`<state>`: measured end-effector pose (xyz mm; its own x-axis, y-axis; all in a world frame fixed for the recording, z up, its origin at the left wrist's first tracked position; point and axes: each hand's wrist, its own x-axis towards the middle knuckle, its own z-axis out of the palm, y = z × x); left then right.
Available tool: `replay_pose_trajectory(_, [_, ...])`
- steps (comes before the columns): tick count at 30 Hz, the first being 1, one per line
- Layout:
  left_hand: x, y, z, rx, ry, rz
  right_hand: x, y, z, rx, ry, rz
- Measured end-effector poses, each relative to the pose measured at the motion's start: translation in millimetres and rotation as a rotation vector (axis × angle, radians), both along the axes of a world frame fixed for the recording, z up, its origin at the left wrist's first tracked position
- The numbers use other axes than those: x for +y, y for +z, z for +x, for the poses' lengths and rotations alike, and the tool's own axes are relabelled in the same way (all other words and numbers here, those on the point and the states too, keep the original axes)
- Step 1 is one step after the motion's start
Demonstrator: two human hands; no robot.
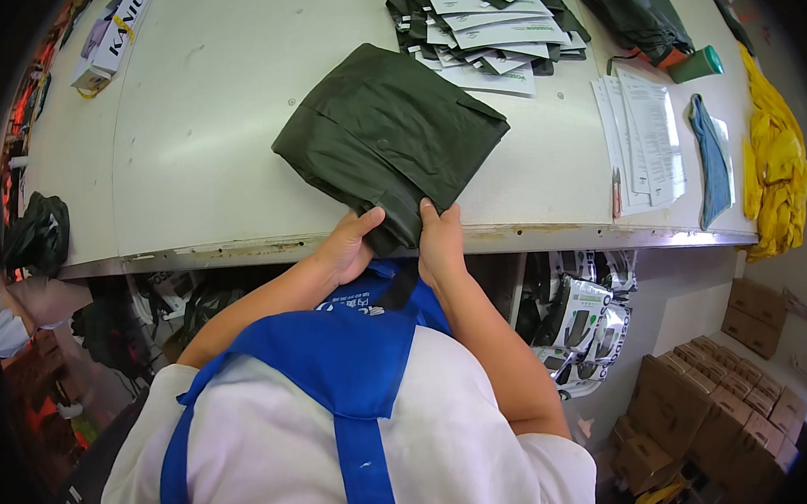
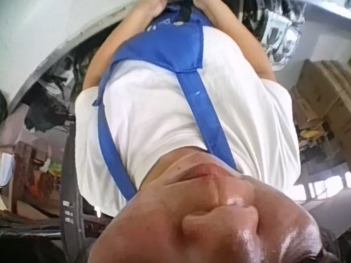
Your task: The person unfolds a large green waterproof garment on a table, smooths it out, and folds it into a compact rectangular shape. The person then places the folded garment into a small green pouch and zips it closed.
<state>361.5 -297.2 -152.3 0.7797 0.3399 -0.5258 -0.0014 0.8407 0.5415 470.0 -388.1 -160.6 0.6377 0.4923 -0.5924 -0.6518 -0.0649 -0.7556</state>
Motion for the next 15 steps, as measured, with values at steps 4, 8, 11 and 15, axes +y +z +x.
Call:
replay_pose_trajectory(4, [13, -8, -17, 0.037, 0.158, 0.108, -12, 32, 31, 0.000, 0.545, -0.185])
replay_pose_trajectory(8, [27, -11, -31, 0.152, 0.212, -0.112, 5, 8, 122, -0.150, 0.216, -0.157])
replay_pose_trajectory(11, [25, -9, -35, 0.186, 0.254, -0.053, 40, 23, 152, -0.006, 0.412, -0.221])
replay_pose_trajectory(15, [34, -10, -41, 0.206, 0.224, -0.088, 55, 28, 152, 0.072, 0.671, -0.221])
